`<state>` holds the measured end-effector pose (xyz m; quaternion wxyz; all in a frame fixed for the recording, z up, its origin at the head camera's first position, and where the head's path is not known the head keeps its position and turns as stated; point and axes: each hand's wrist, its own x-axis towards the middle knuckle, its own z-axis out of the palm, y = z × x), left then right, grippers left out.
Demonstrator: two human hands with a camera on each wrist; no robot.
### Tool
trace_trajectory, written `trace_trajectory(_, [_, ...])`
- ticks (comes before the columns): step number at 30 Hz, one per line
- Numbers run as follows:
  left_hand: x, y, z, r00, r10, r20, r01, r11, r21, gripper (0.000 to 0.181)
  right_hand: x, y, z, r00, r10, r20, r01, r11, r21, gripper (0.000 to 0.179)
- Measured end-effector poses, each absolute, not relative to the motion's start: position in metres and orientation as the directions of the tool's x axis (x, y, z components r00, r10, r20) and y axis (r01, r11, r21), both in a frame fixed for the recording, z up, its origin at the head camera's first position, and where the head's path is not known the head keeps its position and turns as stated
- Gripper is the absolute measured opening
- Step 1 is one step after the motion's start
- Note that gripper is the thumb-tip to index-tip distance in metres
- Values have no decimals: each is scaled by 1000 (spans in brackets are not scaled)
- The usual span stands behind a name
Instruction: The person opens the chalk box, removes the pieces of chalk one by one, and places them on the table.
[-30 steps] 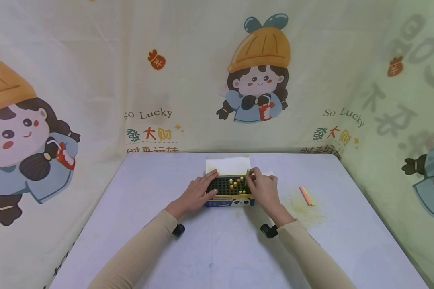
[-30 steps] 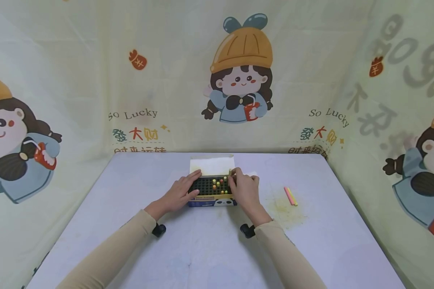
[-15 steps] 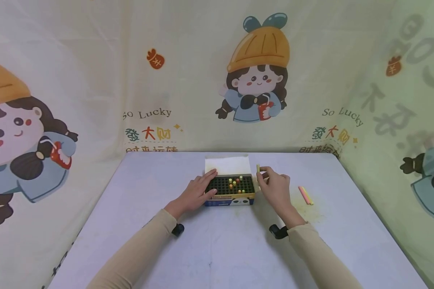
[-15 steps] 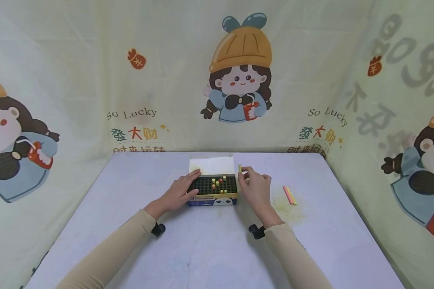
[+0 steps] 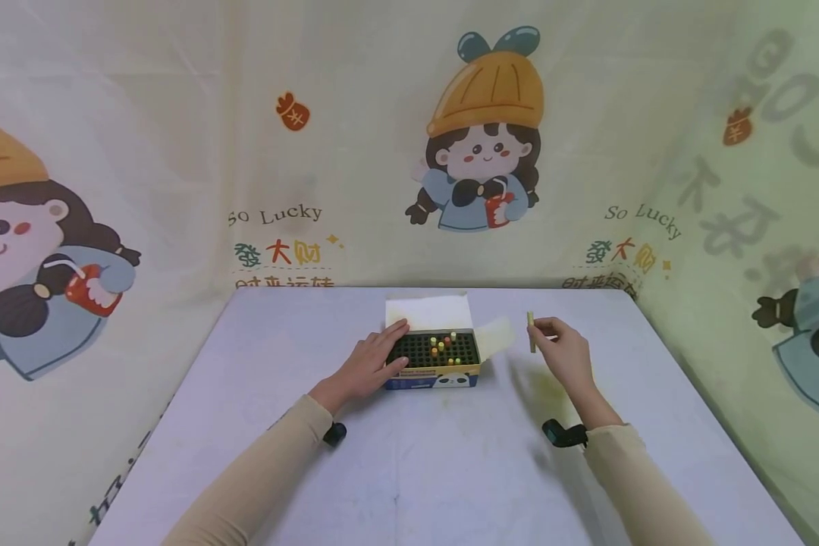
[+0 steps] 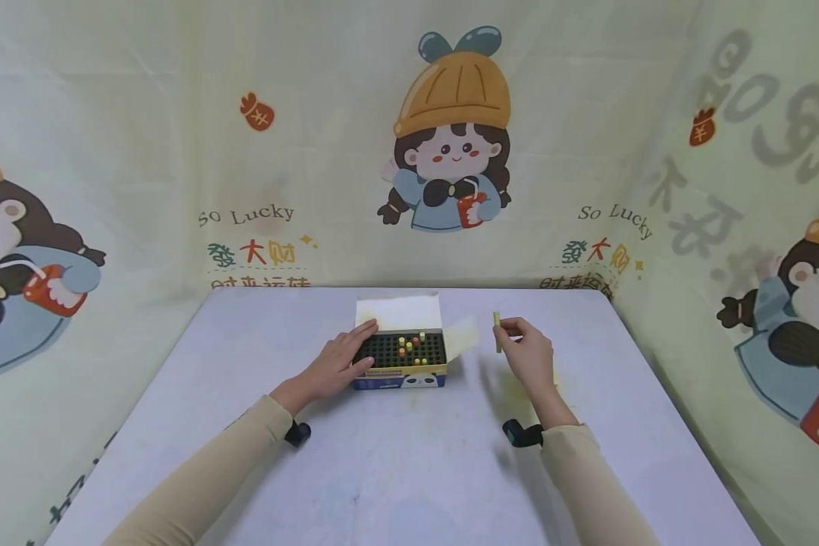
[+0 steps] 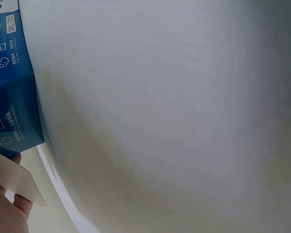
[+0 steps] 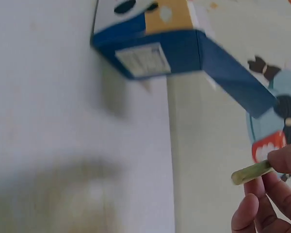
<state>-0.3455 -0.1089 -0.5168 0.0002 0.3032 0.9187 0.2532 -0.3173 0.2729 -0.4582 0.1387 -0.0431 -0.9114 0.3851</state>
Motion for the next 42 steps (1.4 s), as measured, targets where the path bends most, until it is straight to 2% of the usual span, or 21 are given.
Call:
trace_trajectory(8, [-345,-109,-517,-820,547,168,555,690,464,68,-318,316,-470,-967,244,74,103,639,-762,49])
trace_trajectory(13, [-345,-108,-516,-815,556,162,559,684,468,69,-320,329,-481,-961,278,3,186,651,-736,49])
trace_trajectory(20, [-347,-107,-518,-820,550,160,553,688,470,69,-321,336,-488,-961,276,9,211,757,-619,46])
trace_trajectory(28, [-347,-109,-517,-815,558,155,558,685,468,69,-315,340,-490,-972,233,-43,223,844,-487,44])
trace_trajectory(35, [-349,-110,-517,-814,561,153,559,683,469,69,-315,346,-499,-969,245,-40,235,854,-464,43])
trace_trajectory(42, [-349,-109,-518,-815,560,150,558,688,463,70,-317,347,-507,-965,262,-21,237,833,-500,37])
